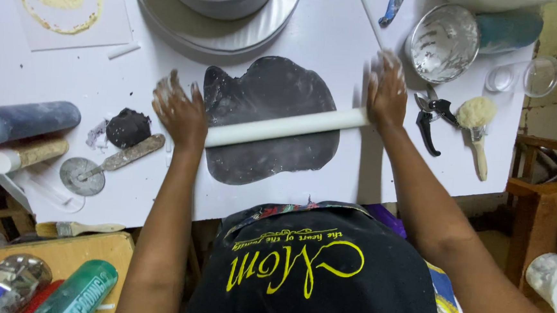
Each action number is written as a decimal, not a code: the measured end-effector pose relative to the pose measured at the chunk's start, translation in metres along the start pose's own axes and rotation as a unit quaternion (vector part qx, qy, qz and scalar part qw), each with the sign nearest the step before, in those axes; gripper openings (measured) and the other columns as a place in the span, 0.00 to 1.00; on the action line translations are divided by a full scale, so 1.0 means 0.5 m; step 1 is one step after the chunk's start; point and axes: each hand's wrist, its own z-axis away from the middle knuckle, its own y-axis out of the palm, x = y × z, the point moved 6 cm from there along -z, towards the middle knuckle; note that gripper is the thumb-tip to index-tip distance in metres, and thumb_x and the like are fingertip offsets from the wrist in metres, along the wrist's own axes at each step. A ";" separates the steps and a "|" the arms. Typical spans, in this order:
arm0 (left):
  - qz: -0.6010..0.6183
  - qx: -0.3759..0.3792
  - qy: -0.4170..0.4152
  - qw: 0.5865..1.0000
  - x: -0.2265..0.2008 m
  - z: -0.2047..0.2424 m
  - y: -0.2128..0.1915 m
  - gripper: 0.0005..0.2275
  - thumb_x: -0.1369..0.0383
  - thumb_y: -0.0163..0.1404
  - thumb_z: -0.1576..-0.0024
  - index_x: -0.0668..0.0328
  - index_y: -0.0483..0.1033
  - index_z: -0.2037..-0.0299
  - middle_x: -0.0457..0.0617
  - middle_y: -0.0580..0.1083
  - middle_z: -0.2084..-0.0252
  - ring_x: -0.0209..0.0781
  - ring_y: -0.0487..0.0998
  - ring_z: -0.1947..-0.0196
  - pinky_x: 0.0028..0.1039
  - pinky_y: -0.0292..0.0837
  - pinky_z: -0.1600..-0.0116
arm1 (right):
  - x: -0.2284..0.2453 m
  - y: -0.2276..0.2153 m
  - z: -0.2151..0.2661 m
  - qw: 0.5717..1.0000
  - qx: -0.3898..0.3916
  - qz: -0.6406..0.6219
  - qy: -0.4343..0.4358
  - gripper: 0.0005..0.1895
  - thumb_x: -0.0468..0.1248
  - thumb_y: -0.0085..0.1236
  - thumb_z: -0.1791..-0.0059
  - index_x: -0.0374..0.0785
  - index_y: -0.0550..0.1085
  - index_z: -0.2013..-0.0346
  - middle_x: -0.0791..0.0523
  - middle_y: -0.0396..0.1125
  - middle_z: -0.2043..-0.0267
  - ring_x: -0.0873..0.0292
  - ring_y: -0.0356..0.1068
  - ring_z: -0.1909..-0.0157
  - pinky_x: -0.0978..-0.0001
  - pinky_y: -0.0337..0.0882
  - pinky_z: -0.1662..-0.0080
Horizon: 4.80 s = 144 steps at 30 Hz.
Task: The person kneads a dark lump of clay on a white table, then uses a white rolling pin to flatten it into a large, thin sheet. They periodically dust the surface and the clay with white powder to prevent sticking while rolling.
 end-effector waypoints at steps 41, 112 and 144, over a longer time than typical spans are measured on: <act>-0.109 -0.137 0.194 0.965 0.105 0.480 -0.015 0.28 0.47 0.34 0.34 0.56 0.70 0.32 0.62 0.64 0.31 0.61 0.64 0.31 0.48 0.63 0.32 | 0.049 -0.077 0.294 0.989 0.132 -0.068 -0.025 0.28 0.52 0.30 0.39 0.54 0.61 0.25 0.48 0.45 0.20 0.38 0.37 0.21 0.36 0.34 0.29; -0.066 -0.217 0.169 0.959 0.028 -0.154 -0.011 0.03 0.64 0.53 0.41 0.46 0.77 0.67 0.37 0.72 0.72 0.38 0.76 0.70 0.29 0.72 0.62 | 0.091 0.074 -0.279 0.994 -0.086 -0.064 -0.037 0.15 0.46 0.40 0.38 0.48 0.70 0.41 0.59 0.67 0.49 0.53 0.69 0.49 0.57 0.71 0.48; 0.026 0.064 0.076 0.995 0.034 0.060 -0.017 0.29 0.62 0.40 0.33 0.50 0.45 0.22 0.54 0.44 0.20 0.56 0.44 0.20 0.52 0.39 0.20 | 0.122 -0.048 -0.042 0.994 0.041 -0.068 -0.069 0.29 0.50 0.28 0.37 0.39 0.63 0.27 0.46 0.56 0.25 0.40 0.49 0.23 0.36 0.44 0.28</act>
